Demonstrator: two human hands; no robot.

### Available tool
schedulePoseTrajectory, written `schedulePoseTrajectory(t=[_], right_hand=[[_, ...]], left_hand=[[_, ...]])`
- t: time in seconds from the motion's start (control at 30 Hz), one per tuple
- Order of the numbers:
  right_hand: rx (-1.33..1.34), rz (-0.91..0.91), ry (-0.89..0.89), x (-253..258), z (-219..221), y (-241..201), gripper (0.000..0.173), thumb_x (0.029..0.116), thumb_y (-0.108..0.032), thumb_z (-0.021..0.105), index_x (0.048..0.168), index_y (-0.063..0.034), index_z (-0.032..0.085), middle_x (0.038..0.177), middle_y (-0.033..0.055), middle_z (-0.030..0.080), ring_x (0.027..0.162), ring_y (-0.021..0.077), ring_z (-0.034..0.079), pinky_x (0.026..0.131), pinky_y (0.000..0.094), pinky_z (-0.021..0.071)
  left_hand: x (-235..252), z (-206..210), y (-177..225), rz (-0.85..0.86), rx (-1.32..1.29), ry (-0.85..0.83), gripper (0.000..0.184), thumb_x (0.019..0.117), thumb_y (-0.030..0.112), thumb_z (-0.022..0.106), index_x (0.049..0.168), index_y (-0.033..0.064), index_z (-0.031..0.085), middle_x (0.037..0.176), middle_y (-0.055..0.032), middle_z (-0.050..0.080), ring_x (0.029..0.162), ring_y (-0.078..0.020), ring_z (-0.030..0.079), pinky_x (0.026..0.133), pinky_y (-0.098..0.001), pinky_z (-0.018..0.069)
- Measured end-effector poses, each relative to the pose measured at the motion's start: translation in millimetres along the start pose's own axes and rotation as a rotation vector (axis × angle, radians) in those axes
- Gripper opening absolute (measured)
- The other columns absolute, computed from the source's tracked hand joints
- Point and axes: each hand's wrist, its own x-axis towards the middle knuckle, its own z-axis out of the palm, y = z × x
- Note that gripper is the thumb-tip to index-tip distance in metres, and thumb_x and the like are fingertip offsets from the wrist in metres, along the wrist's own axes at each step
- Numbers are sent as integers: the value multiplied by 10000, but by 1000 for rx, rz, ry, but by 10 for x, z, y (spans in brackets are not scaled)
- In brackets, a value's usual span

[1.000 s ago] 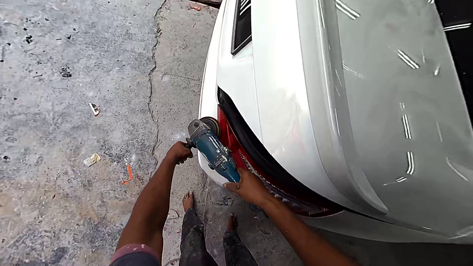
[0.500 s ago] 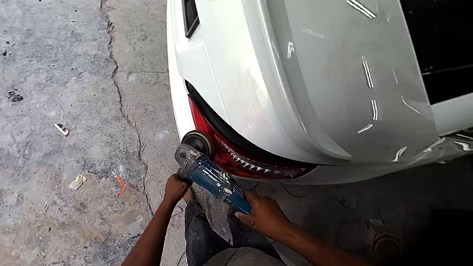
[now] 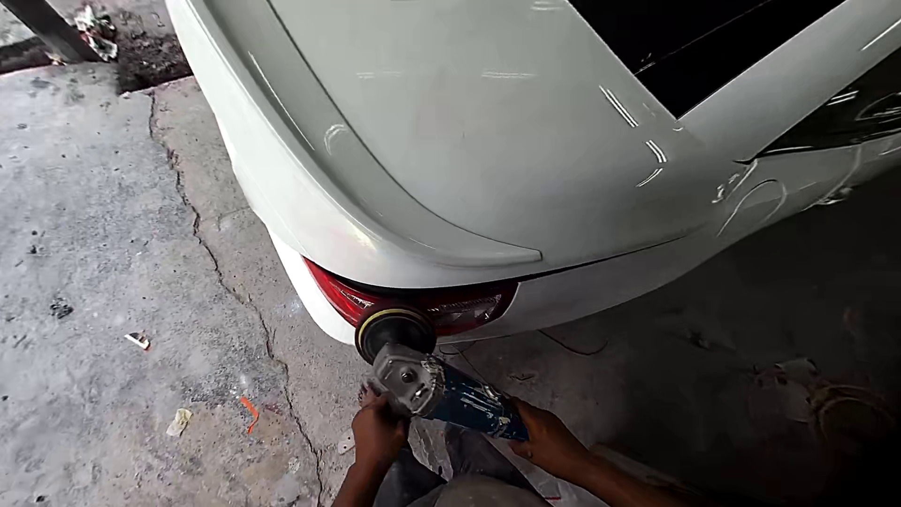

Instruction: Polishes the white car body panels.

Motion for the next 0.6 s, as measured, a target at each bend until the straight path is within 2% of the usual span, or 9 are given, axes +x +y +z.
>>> schedulePoseTrajectory(t=[0.1,0.27,0.47,0.6], right_hand=[[74,38,24,-179,13,421,693,806,-295,821,1389,-32,554,1191,202,702,1129,366,678,1001,582,518],[154,-31,156,-698,-90,777,616,782,-285,839,1285,-1,626,1059,216,730,1010,388,711,915,610,539],[222,-126,278,-995,-254,635,629,759,-299,849,1253,25,632,1030,224,730,981,388,717,897,599,546],[184,-192,333,-974,-305,355,576,745,-299,835,1197,12,661,963,196,738,910,367,730,833,593,567]], left_hand=[[-149,192,393,7,71,-69,320,825,372,707,1019,125,769,906,-79,759,914,-272,730,845,-567,557],[-535,317,843,18,82,-58,315,831,423,700,964,141,744,824,-38,734,819,-226,719,770,-538,562],[-770,-150,1376,143,198,47,269,830,400,694,897,142,725,741,-26,702,734,-226,705,676,-529,548],[-702,-532,1389,60,219,27,315,835,466,706,910,162,727,752,-3,695,733,-206,692,679,-504,555]])
